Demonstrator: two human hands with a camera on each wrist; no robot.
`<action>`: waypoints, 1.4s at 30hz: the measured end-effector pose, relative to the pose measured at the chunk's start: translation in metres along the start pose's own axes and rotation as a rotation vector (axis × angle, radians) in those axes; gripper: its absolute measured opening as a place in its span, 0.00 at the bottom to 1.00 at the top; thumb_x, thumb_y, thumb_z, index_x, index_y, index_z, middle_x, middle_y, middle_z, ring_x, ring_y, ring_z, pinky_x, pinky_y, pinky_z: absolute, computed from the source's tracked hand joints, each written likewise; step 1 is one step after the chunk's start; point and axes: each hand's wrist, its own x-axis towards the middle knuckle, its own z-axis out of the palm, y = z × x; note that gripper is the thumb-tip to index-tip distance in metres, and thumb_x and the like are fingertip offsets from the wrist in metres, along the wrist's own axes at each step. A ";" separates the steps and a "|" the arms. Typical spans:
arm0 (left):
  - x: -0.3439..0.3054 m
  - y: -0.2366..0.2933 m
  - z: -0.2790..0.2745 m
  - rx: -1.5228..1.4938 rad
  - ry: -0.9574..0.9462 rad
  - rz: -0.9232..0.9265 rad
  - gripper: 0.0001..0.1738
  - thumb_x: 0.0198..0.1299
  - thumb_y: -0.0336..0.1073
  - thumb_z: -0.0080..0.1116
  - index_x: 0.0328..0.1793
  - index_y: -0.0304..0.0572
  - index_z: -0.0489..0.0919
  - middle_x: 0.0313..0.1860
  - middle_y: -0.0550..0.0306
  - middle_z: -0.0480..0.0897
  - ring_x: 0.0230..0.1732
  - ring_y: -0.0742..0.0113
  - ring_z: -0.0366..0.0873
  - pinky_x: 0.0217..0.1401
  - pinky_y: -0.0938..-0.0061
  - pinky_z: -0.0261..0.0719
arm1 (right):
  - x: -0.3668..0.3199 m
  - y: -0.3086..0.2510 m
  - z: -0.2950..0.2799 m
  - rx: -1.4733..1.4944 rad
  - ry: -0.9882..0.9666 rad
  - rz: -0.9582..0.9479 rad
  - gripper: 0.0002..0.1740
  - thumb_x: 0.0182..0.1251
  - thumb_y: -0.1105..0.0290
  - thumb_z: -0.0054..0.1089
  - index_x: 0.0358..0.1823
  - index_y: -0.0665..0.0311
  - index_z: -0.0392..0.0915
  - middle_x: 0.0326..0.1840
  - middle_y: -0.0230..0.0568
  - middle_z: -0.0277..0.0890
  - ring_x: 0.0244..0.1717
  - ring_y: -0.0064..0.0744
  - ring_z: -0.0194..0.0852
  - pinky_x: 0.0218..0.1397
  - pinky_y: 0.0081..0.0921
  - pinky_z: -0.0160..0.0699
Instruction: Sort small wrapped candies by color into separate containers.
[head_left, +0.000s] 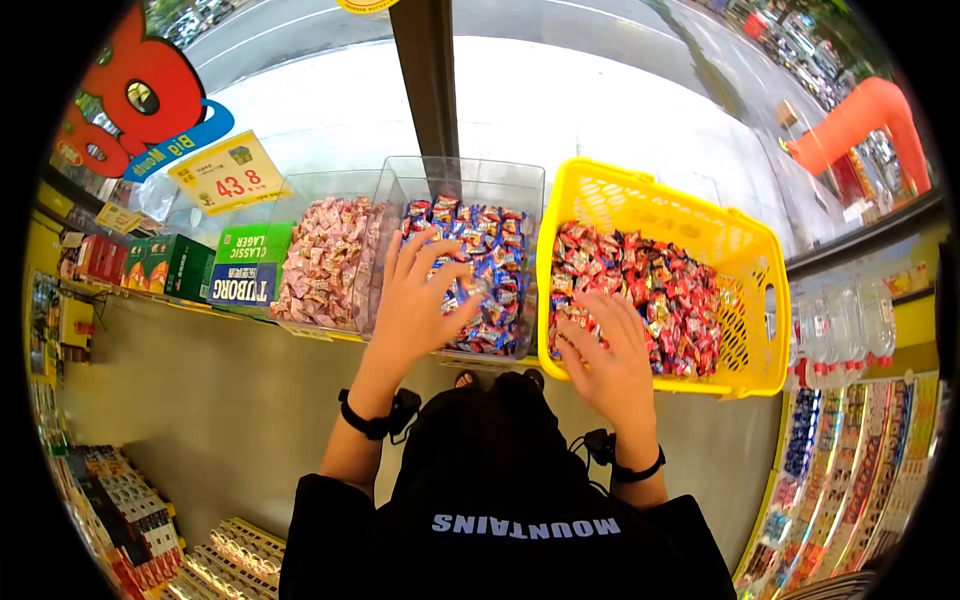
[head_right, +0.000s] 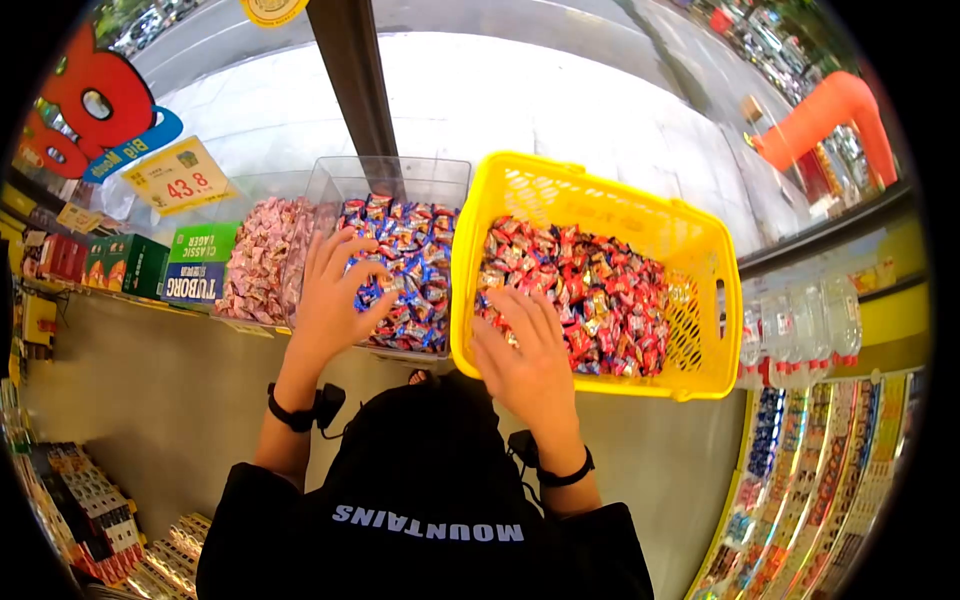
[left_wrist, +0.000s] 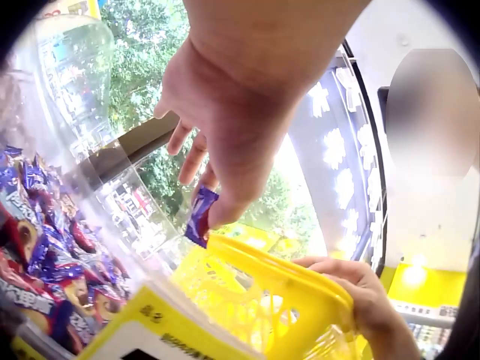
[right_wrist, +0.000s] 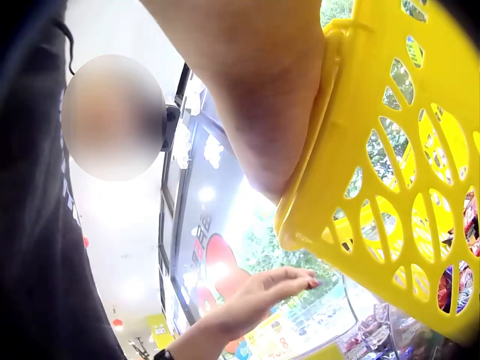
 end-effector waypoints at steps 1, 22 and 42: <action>-0.003 -0.010 0.008 0.030 -0.018 0.002 0.14 0.58 0.41 0.81 0.46 0.53 0.86 0.65 0.59 0.84 0.80 0.44 0.73 0.90 0.33 0.56 | -0.001 0.001 0.001 -0.016 0.003 0.010 0.15 0.64 0.72 0.77 0.52 0.62 0.89 0.67 0.47 0.82 0.72 0.53 0.80 0.80 0.56 0.75; 0.010 0.034 0.021 -0.202 -0.061 0.130 0.23 0.64 0.36 0.76 0.66 0.51 0.88 0.74 0.52 0.81 0.80 0.42 0.73 0.88 0.35 0.61 | 0.000 -0.002 0.007 -0.025 -0.012 0.139 0.11 0.63 0.72 0.74 0.46 0.63 0.88 0.56 0.45 0.85 0.58 0.50 0.85 0.68 0.48 0.81; 0.047 0.134 0.050 -0.166 -0.282 0.123 0.25 0.60 0.46 0.81 0.62 0.53 0.89 0.75 0.52 0.80 0.79 0.42 0.74 0.87 0.38 0.64 | -0.057 0.091 -0.102 -0.003 -0.130 0.142 0.14 0.65 0.68 0.79 0.51 0.60 0.88 0.61 0.42 0.85 0.62 0.48 0.85 0.69 0.48 0.84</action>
